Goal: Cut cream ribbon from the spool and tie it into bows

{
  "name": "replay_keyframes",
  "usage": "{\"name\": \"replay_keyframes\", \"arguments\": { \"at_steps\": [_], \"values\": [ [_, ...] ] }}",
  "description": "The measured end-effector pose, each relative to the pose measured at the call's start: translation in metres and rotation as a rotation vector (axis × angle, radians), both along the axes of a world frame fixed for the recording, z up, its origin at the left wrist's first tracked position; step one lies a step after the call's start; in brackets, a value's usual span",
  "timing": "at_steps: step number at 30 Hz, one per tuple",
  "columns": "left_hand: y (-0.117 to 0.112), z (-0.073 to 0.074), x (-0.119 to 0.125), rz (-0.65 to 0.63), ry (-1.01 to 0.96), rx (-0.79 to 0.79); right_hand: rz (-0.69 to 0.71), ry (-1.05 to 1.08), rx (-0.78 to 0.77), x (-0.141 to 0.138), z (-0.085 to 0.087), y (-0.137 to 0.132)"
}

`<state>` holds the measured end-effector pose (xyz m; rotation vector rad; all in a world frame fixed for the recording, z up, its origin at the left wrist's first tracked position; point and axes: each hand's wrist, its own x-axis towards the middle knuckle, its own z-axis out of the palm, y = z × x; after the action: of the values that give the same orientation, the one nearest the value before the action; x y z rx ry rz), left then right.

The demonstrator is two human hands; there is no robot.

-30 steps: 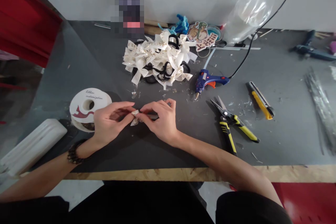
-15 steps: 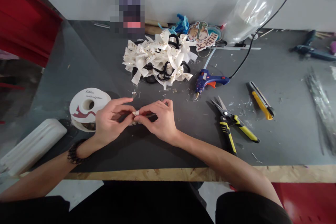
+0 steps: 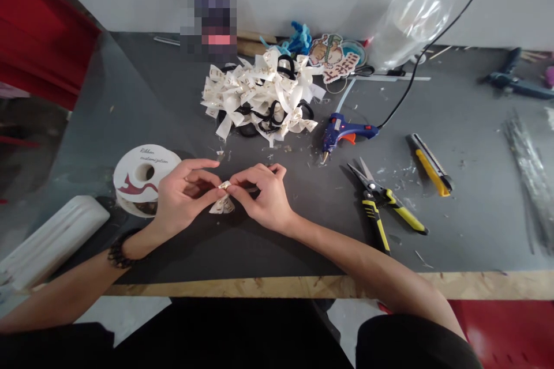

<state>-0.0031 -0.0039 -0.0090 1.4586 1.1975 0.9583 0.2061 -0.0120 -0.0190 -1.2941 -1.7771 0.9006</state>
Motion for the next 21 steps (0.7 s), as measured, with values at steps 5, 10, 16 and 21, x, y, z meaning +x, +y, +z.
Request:
{"name": "replay_keyframes", "arguments": {
  "at_steps": [5,10,16,21],
  "values": [
    [0.0023,-0.0033,-0.0011,-0.031,-0.033,-0.029,0.033,0.023,-0.011,0.0027,-0.0019,0.0016],
    [0.0002,-0.0054,-0.0016,-0.036,-0.046,-0.006,0.071,0.021,-0.032,0.0052,-0.0026,0.0029],
    [-0.0029,-0.0033,0.0019,0.026,-0.02,0.012,0.054,-0.011,-0.058,0.0024,0.0008,0.0028],
    [-0.0045,-0.002,0.0029,0.016,0.064,0.071,0.027,-0.019,-0.05,-0.0008,0.0014,0.0024]
  ]
}}
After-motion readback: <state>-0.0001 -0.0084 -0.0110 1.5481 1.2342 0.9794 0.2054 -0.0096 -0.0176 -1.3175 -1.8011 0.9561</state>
